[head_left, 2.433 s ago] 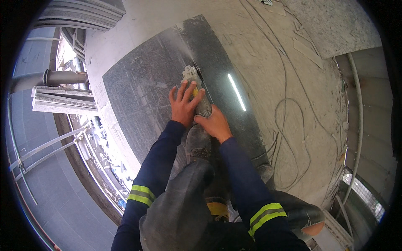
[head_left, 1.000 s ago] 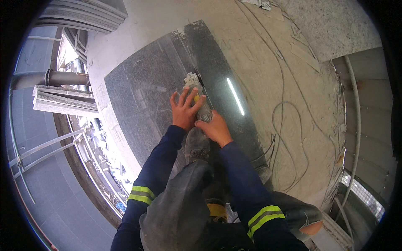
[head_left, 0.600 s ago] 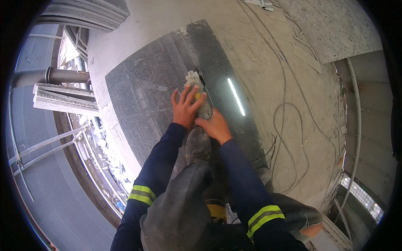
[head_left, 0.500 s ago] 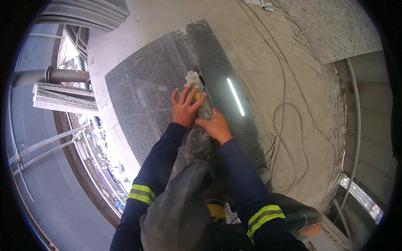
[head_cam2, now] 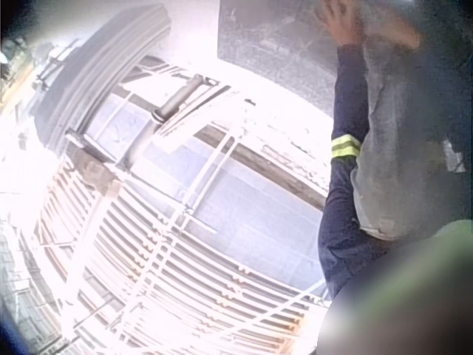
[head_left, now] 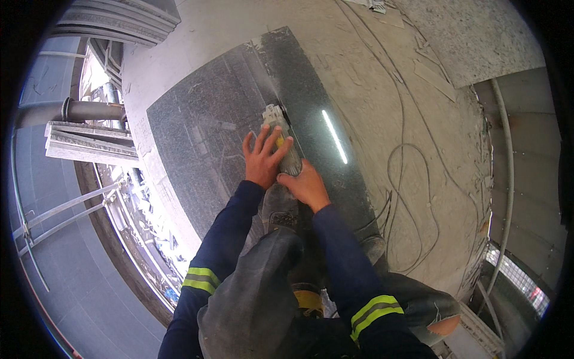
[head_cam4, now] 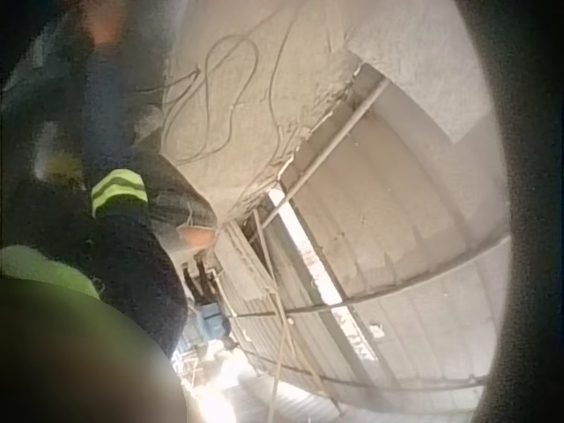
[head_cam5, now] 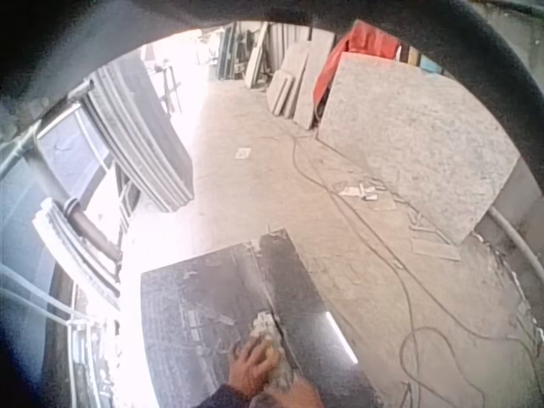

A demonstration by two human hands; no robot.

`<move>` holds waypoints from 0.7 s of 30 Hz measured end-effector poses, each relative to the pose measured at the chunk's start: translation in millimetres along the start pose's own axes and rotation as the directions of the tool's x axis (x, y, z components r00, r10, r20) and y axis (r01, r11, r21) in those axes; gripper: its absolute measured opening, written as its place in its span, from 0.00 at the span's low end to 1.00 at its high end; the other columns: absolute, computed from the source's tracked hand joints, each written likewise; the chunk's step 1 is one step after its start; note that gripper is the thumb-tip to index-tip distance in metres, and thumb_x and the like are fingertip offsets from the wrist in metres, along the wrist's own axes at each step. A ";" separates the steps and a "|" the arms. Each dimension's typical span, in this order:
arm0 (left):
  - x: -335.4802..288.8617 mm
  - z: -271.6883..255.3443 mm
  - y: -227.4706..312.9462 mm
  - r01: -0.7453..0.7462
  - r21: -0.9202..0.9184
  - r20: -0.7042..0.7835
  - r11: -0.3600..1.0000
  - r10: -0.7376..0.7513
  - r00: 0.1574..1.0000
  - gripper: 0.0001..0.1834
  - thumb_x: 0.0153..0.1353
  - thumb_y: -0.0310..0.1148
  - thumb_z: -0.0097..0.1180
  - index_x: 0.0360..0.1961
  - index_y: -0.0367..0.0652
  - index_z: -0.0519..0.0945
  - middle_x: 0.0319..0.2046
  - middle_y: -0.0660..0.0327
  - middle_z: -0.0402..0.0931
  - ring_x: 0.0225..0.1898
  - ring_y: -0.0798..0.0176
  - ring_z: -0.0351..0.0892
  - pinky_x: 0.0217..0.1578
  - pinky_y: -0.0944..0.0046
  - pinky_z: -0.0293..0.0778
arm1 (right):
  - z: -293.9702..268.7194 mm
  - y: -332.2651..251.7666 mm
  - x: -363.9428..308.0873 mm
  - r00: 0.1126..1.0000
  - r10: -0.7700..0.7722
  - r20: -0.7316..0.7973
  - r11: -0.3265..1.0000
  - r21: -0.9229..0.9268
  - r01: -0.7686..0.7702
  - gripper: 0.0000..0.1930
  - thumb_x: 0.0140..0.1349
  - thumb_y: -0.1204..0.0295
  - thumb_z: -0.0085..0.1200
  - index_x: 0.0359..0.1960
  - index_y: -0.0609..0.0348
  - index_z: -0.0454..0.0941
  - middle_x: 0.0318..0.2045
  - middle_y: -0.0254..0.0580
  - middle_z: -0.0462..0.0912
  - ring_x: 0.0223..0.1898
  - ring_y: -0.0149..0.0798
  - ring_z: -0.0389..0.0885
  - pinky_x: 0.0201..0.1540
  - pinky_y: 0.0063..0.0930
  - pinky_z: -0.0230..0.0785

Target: The person kneels on the floor and uses an angle grinder to grind the surface of a large dark tile. The person holds the tool with both hands and moves it back and forth across the tile surface, generating dust.

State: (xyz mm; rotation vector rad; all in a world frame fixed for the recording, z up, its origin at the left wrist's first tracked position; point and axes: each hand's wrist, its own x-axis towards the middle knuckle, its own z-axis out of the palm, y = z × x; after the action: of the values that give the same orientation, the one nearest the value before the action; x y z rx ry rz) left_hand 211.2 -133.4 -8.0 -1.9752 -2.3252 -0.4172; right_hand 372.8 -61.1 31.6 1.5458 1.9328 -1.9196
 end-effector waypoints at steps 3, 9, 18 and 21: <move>9.8 1.3 -4.1 0.003 -0.017 0.015 1.000 -0.003 1.000 0.34 0.60 0.37 0.71 0.69 0.71 0.78 0.77 0.63 0.68 0.80 0.50 0.61 0.75 0.26 0.52 | 0.1 1.7 16.0 1.000 0.000 0.002 0.999 0.035 0.000 0.37 0.56 0.56 0.72 0.60 0.72 0.75 0.55 0.70 0.85 0.58 0.65 0.86 0.61 0.50 0.77; 0.9 2.1 -1.8 -0.017 -0.003 -0.020 1.000 0.017 1.000 0.39 0.56 0.37 0.73 0.70 0.74 0.77 0.77 0.65 0.68 0.80 0.51 0.62 0.75 0.28 0.54 | 0.6 2.3 0.4 1.000 0.013 -0.011 1.000 0.025 -0.012 0.37 0.57 0.56 0.73 0.60 0.74 0.75 0.51 0.68 0.86 0.54 0.62 0.88 0.59 0.49 0.78; -10.9 -0.9 9.9 -0.004 -0.056 -0.019 0.998 0.002 1.000 0.37 0.57 0.36 0.74 0.69 0.73 0.78 0.77 0.65 0.69 0.80 0.51 0.61 0.76 0.27 0.51 | -5.6 0.8 -19.8 0.997 0.069 0.028 0.997 0.035 -0.070 0.36 0.57 0.55 0.72 0.59 0.72 0.75 0.48 0.64 0.88 0.47 0.59 0.90 0.51 0.48 0.81; -3.1 1.2 4.8 0.001 -0.049 -0.010 0.999 -0.002 1.000 0.37 0.58 0.35 0.74 0.69 0.72 0.78 0.77 0.64 0.68 0.80 0.51 0.61 0.76 0.27 0.51 | 0.4 6.8 -4.4 1.000 0.013 0.006 0.999 0.030 -0.013 0.35 0.58 0.56 0.71 0.60 0.71 0.75 0.48 0.63 0.88 0.47 0.58 0.90 0.52 0.47 0.81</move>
State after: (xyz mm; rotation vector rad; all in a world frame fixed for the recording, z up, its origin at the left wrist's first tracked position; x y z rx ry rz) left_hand 216.6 -135.4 -9.0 -1.9879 -2.3323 -0.4872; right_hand 379.0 -65.7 29.1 1.5539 1.8954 -1.9553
